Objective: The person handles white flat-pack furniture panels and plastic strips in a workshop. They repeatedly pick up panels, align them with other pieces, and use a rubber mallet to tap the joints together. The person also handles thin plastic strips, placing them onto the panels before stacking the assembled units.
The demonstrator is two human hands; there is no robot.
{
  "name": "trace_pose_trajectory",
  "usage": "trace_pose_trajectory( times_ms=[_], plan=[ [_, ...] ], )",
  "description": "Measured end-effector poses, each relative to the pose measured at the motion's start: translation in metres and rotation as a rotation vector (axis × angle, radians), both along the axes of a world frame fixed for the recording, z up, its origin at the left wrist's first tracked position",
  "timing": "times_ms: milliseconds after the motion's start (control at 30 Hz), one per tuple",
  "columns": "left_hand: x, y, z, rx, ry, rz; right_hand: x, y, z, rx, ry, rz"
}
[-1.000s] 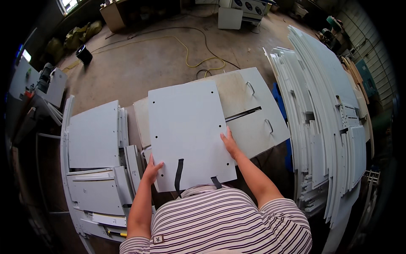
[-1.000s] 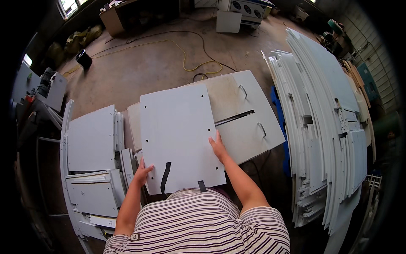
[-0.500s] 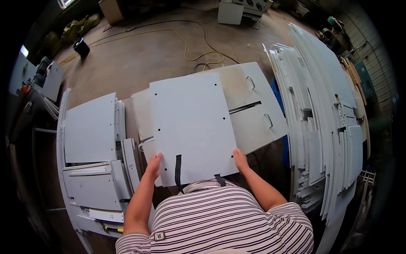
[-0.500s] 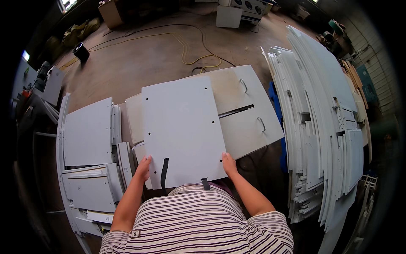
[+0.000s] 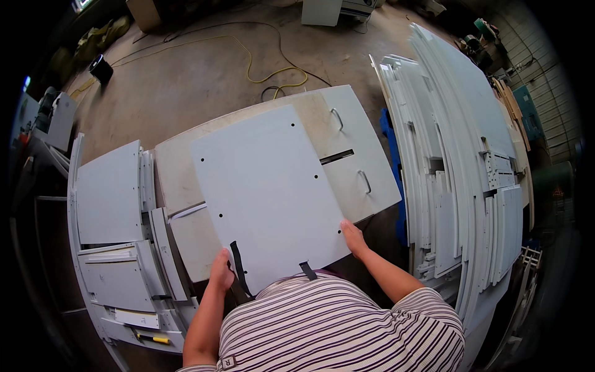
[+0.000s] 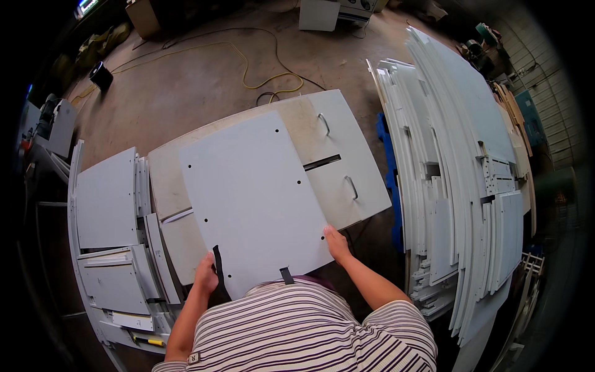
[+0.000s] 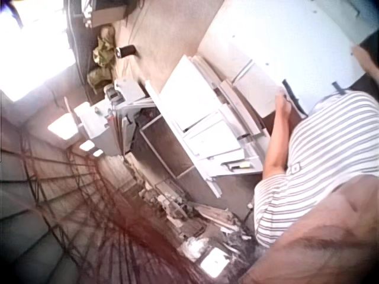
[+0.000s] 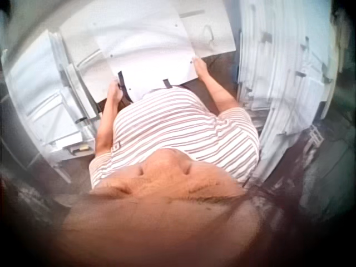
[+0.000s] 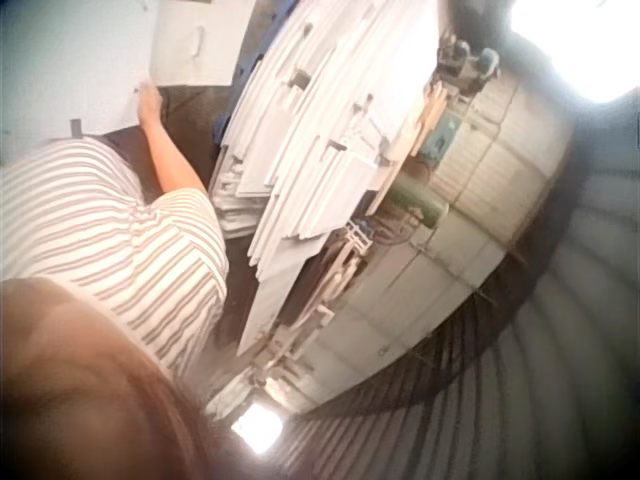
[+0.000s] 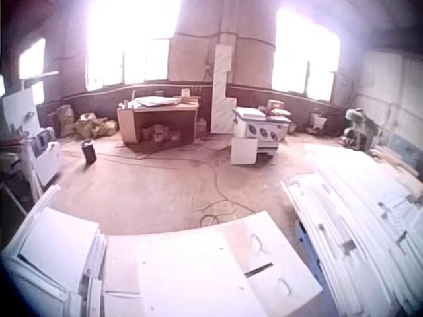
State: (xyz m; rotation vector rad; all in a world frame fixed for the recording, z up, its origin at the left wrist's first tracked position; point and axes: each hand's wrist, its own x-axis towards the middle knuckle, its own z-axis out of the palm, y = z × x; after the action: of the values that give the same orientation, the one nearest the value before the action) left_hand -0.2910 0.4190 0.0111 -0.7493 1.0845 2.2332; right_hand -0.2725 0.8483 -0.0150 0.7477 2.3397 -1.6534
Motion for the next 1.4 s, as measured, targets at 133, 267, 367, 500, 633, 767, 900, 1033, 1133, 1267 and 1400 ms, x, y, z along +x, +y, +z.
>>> trace_pose_trajectory(
  times_ms=[133,267,367,500,633,767,900,1033,1133,1267,1400],
  plan=[
    [0.005,0.054,0.014,-0.045,-0.034,0.031,0.007,0.045,0.016,-0.011,-0.086,0.01],
    [0.015,0.092,0.003,-0.046,0.002,0.027,0.007,0.086,0.034,0.01,-0.155,0.024],
    [0.013,0.114,0.006,0.014,0.028,-0.024,0.019,0.115,0.012,0.022,-0.071,-0.029],
    [0.007,0.104,-0.001,-0.155,-0.114,-0.165,0.03,0.131,-0.005,-0.034,-0.05,-0.035],
    [-0.066,0.036,-0.056,-0.252,-0.072,0.306,0.017,0.125,0.011,0.068,-0.074,0.015],
    [-0.161,-0.044,-0.079,-0.103,-0.102,0.93,-0.021,0.095,0.05,0.316,0.009,0.028],
    [-0.191,-0.069,-0.097,-0.304,-0.304,0.987,-0.051,0.077,0.06,0.402,0.156,0.061],
    [-0.181,-0.091,-0.116,-1.141,-0.425,0.934,-0.081,0.04,0.09,0.33,0.243,0.127],
    [-0.182,-0.088,-0.049,-1.585,-0.566,0.342,-0.07,0.042,0.093,0.301,0.204,0.101],
    [-0.127,-0.219,-0.138,-0.751,-0.123,0.563,-0.073,0.03,0.103,0.233,0.19,0.184],
    [-0.173,-0.147,-0.058,-0.21,0.395,1.086,-0.083,0.01,0.128,0.284,0.161,0.229]
  ],
)
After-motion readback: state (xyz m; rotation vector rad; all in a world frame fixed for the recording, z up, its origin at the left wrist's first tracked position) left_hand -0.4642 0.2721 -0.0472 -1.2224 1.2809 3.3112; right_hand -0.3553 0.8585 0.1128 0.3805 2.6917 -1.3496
